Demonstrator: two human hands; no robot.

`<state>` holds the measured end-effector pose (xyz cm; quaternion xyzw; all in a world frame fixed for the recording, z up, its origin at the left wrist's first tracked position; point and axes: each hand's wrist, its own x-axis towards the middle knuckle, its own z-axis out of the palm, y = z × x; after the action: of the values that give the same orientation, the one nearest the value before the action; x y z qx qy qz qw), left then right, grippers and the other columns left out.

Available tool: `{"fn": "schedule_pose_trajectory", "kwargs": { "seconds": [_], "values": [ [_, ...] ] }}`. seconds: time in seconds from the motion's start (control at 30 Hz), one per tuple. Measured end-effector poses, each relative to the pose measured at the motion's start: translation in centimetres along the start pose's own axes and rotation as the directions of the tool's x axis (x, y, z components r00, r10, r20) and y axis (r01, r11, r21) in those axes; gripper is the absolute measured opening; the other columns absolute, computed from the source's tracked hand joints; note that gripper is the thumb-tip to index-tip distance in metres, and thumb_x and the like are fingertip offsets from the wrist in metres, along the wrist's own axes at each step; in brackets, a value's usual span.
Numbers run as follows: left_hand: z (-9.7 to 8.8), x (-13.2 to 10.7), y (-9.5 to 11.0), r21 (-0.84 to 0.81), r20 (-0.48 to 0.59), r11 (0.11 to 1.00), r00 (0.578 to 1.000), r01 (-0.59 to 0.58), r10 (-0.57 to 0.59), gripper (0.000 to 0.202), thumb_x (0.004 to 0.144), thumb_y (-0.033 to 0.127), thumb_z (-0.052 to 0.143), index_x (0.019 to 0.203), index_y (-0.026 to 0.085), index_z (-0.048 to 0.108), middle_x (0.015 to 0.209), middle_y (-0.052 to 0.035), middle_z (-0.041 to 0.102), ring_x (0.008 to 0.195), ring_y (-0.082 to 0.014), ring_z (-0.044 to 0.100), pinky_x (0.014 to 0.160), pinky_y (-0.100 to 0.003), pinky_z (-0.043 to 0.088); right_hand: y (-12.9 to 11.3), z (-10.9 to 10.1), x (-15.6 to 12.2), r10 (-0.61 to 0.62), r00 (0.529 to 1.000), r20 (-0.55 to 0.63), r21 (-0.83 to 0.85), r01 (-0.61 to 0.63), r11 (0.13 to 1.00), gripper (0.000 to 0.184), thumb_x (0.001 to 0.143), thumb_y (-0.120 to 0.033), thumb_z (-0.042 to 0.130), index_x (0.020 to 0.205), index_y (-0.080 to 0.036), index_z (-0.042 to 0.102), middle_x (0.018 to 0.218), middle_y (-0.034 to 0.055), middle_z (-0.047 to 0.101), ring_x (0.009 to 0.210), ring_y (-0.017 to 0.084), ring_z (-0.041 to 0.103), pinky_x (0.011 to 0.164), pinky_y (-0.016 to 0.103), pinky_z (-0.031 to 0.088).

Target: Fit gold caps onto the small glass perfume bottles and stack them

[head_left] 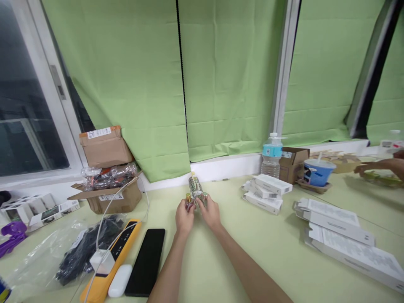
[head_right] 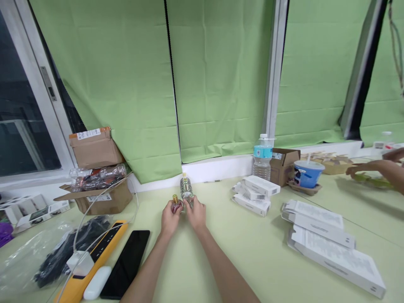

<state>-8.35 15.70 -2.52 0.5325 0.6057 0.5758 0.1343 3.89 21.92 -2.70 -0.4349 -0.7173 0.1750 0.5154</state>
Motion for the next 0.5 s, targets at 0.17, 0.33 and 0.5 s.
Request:
{"fn": "schedule_pose_trajectory", "kwargs": {
  "seconds": [0.17,0.33,0.5],
  "values": [
    [-0.05,-0.03,0.03,0.004,0.009,1.0,1.0,-0.001,0.001,0.022,0.084,0.032,0.06,0.103,0.021,0.061,0.098,-0.0064,0.071,0.089,-0.02,0.066,0.076,-0.027,0.046,-0.09,-0.02,-0.09,0.004,1.0,-0.002,0.046,-0.004,0.999,0.035,0.091,-0.055,0.047,0.095,-0.023,0.059,0.091,0.0069,0.074,0.086,0.025,0.069,0.073,0.03,0.047],
    [-0.11,-0.14,0.22,0.027,0.022,0.999,1.0,-0.019,0.019,0.022,0.084,0.031,0.06,0.103,0.021,0.062,0.099,-0.0064,0.07,0.089,-0.0196,0.065,0.076,-0.027,0.045,0.11,0.2,-0.05,0.012,1.0,-0.003,0.049,-0.012,0.999,0.034,0.092,-0.055,0.046,0.093,-0.023,0.058,0.09,0.0069,0.074,0.083,0.025,0.07,0.071,0.029,0.046],
    [-0.15,-0.11,0.32,0.019,0.018,1.0,1.0,-0.004,0.003,0.021,0.083,0.03,0.061,0.102,0.022,0.062,0.096,-0.0052,0.07,0.085,-0.0191,0.065,0.076,-0.026,0.045,0.12,0.2,0.0,0.012,1.0,-0.014,0.025,-0.011,1.0,0.034,0.092,-0.055,0.045,0.092,-0.023,0.056,0.091,0.007,0.074,0.084,0.025,0.07,0.071,0.029,0.045]
  ]
}}
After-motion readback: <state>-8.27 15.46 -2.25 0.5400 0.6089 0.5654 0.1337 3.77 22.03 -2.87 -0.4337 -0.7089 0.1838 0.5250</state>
